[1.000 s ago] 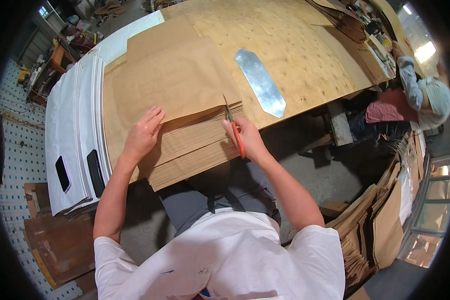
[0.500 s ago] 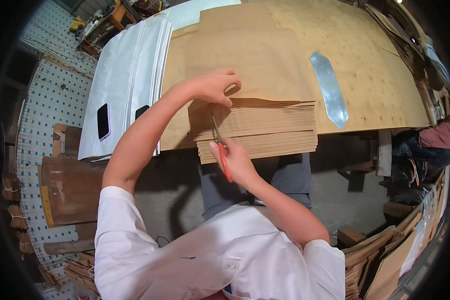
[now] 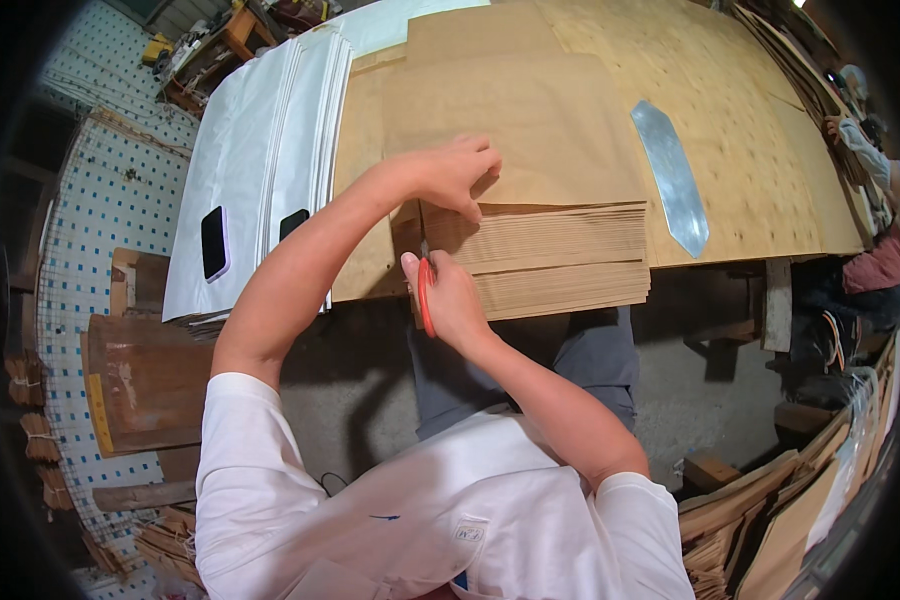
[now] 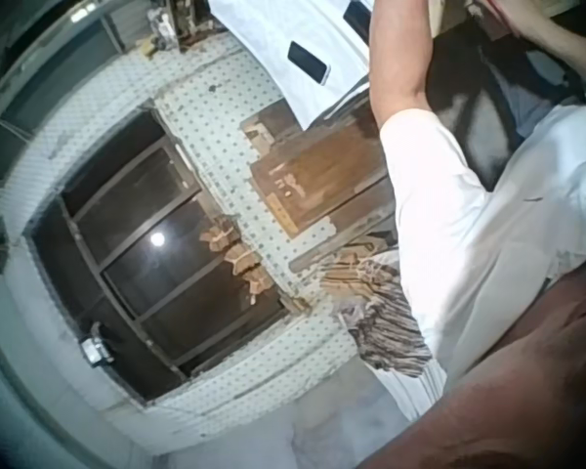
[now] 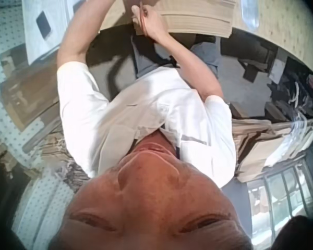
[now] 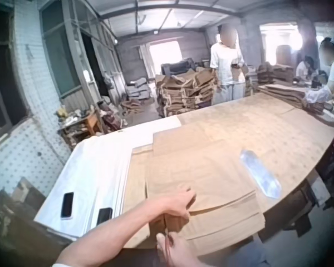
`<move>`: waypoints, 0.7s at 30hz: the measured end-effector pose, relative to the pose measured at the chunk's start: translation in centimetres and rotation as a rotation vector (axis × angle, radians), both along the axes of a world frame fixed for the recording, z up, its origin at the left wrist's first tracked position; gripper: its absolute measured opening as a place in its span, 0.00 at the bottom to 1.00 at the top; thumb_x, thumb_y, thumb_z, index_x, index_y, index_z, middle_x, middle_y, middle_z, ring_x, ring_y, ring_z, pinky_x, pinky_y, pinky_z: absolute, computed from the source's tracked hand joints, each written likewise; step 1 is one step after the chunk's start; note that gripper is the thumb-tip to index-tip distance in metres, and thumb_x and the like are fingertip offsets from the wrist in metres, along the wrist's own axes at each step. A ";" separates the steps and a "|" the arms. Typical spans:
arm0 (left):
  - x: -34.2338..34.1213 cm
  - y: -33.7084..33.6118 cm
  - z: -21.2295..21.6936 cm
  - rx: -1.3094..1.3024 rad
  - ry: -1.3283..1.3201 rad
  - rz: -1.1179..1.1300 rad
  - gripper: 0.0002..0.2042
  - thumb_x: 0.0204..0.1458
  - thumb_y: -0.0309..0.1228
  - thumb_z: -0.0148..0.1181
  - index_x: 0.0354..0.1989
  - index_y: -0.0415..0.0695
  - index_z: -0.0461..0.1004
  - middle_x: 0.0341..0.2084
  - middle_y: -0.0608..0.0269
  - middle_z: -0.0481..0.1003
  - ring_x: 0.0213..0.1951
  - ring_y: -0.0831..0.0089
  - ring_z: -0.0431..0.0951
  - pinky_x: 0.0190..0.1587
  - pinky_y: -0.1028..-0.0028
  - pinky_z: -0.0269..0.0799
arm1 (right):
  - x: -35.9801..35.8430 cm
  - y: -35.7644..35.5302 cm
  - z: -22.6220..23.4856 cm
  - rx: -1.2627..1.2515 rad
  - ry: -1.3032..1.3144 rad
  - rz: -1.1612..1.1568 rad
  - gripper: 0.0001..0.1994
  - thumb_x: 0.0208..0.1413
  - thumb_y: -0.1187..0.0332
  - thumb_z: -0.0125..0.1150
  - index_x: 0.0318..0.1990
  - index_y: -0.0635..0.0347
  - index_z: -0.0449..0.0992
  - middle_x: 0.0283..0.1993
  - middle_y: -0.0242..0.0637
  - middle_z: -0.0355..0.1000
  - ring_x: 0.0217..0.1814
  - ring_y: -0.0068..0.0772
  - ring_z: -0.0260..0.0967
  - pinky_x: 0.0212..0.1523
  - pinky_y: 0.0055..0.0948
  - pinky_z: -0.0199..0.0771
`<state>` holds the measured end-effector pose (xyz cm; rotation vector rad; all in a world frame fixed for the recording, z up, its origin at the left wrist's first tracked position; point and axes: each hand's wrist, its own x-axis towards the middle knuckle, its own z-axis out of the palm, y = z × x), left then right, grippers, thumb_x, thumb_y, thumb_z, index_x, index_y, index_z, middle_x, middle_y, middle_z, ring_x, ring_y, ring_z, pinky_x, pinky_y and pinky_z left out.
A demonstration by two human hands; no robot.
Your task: The person stacks and aligns corrugated cardboard sheets on a workbench, then uses red-handled scissors to cut the stack into smaller pieces. The person also handles bundles of cardboard and moves them between piles.
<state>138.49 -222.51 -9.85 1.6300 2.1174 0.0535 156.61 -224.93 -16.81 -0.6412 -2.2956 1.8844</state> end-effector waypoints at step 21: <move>-1.0 0.4 1.4 0.116 0.026 0.080 0.05 0.49 0.27 0.58 0.32 0.38 0.74 0.32 0.47 0.77 0.38 0.51 0.78 0.41 0.57 0.73 | 7.0 1.1 -0.5 -0.167 -0.066 0.203 0.21 0.69 0.52 0.57 0.39 0.66 0.71 0.24 0.37 0.71 0.24 0.27 0.68 0.27 0.32 0.69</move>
